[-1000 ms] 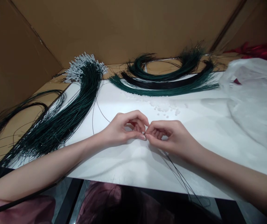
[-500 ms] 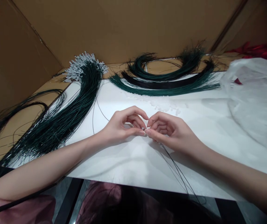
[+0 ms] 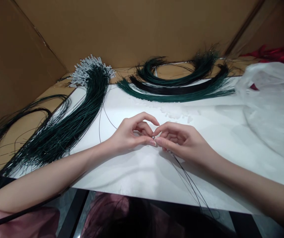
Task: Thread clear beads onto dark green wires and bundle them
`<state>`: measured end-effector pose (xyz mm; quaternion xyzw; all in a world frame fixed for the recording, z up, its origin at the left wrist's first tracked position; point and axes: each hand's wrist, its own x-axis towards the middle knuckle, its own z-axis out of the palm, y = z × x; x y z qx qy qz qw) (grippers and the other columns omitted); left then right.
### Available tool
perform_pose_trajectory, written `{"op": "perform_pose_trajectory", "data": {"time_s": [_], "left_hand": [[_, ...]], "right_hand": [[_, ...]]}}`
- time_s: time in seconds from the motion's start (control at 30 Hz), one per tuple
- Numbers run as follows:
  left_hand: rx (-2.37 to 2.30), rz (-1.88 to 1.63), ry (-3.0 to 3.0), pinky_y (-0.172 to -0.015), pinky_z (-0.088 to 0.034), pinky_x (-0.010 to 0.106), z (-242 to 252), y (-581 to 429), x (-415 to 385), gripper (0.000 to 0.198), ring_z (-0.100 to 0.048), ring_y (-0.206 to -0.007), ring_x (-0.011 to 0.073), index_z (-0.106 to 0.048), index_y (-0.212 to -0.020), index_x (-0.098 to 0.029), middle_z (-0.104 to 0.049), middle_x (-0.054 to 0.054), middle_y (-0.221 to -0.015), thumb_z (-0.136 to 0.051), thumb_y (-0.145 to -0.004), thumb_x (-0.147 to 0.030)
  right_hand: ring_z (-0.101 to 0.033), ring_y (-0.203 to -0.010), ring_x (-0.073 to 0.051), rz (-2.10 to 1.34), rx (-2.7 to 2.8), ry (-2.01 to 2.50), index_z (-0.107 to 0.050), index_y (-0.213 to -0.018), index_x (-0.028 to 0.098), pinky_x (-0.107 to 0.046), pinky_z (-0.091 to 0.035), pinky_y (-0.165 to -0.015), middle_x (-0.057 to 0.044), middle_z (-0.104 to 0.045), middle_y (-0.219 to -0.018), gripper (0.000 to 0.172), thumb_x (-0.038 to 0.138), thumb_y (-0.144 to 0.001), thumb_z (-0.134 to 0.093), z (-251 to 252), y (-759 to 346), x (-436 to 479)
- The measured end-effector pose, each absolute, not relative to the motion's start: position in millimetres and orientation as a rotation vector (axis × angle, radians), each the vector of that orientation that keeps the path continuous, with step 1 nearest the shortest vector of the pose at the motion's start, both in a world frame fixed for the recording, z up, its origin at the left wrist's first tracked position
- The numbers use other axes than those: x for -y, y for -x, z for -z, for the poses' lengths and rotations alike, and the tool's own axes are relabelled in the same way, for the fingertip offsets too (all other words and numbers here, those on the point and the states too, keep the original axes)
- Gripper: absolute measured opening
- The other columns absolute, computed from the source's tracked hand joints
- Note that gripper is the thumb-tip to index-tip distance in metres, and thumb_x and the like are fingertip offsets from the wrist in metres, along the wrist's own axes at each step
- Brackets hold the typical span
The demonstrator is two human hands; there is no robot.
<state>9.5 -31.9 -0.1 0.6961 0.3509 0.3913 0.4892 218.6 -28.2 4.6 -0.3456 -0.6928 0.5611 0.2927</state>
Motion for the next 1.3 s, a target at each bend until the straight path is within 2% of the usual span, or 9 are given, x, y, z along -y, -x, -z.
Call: {"op": "perform_pose_trajectory", "data": {"time_s": [0.13,0.27,0.5,0.8,1.03,1.2,1.3], "left_hand": [[-0.837,-0.961,-1.728,-0.063,-0.050,0.021,-1,-10,31,0.045,-0.064,-0.065,0.0109,-0.058,-0.106,-0.016,-0.068,-0.001,-0.072,-0.083,-0.069,-0.022],[-0.816,-0.975,-1.731,-0.063,-0.048,0.021,-2,-10,29,0.048,-0.060,-0.063,0.0095,-0.059,-0.105,-0.016,-0.063,-0.003,-0.069,-0.085,-0.065,-0.019],[-0.812,-0.952,-1.695,-0.065,-0.047,0.020,-5,-5,32,0.034,-0.060,-0.070,0.0099,-0.058,-0.109,-0.018,-0.064,0.001,-0.077,-0.074,-0.080,-0.026],[-0.775,-0.971,-1.648,-0.065,-0.046,0.019,-3,-4,31,0.032,-0.059,-0.070,0.0092,-0.058,-0.110,-0.018,-0.063,0.000,-0.077,-0.072,-0.082,-0.022],[-0.768,-0.992,-1.584,-0.064,-0.047,0.020,-3,-4,30,0.033,-0.060,-0.069,0.0092,-0.059,-0.109,-0.018,-0.063,0.000,-0.077,-0.074,-0.080,-0.022],[-0.771,-1.002,-1.575,-0.064,-0.047,0.020,-3,-3,30,0.033,-0.060,-0.068,0.0099,-0.059,-0.108,-0.018,-0.064,0.001,-0.077,-0.075,-0.079,-0.023],[-0.771,-1.017,-1.570,-0.062,-0.046,0.020,-3,-3,30,0.032,-0.059,-0.067,0.0095,-0.060,-0.107,-0.018,-0.064,0.000,-0.075,-0.075,-0.079,-0.023]], "right_hand": [[-0.060,-0.064,-0.012,-1.504,1.861,0.920,-0.065,-0.091,0.019,-0.025,-0.047,-0.060,-0.002,-0.064,-0.078,0.012,0.030,-0.088,-0.065,-6,-219,29],[-0.058,-0.062,-0.012,-1.517,1.854,0.914,-0.062,-0.086,0.017,-0.025,-0.046,-0.059,-0.001,-0.062,-0.072,0.012,0.029,-0.087,-0.065,-9,-218,28],[-0.057,-0.060,-0.011,-1.510,1.840,0.918,-0.060,-0.082,0.017,-0.023,-0.046,-0.057,0.001,-0.058,-0.069,0.011,0.025,-0.083,-0.068,-10,-216,28],[-0.055,-0.065,-0.013,-1.540,1.826,0.919,-0.053,-0.080,0.018,-0.025,-0.043,-0.060,0.000,-0.058,-0.071,0.019,0.032,-0.089,-0.062,-11,-217,30],[-0.051,-0.064,-0.011,-1.633,1.755,0.887,-0.056,-0.085,0.017,-0.023,-0.042,-0.062,-0.001,-0.058,-0.075,0.016,0.028,-0.096,-0.051,-14,-217,33],[-0.052,-0.062,-0.012,-1.705,1.720,0.914,-0.059,-0.091,0.017,-0.025,-0.043,-0.062,0.000,-0.059,-0.070,0.007,0.020,-0.090,-0.053,-15,-219,31],[-0.054,-0.062,-0.012,-1.761,1.700,0.882,-0.060,-0.095,0.017,-0.025,-0.044,-0.063,0.000,-0.060,-0.069,0.010,0.017,-0.087,-0.053,-14,-220,30]]}}
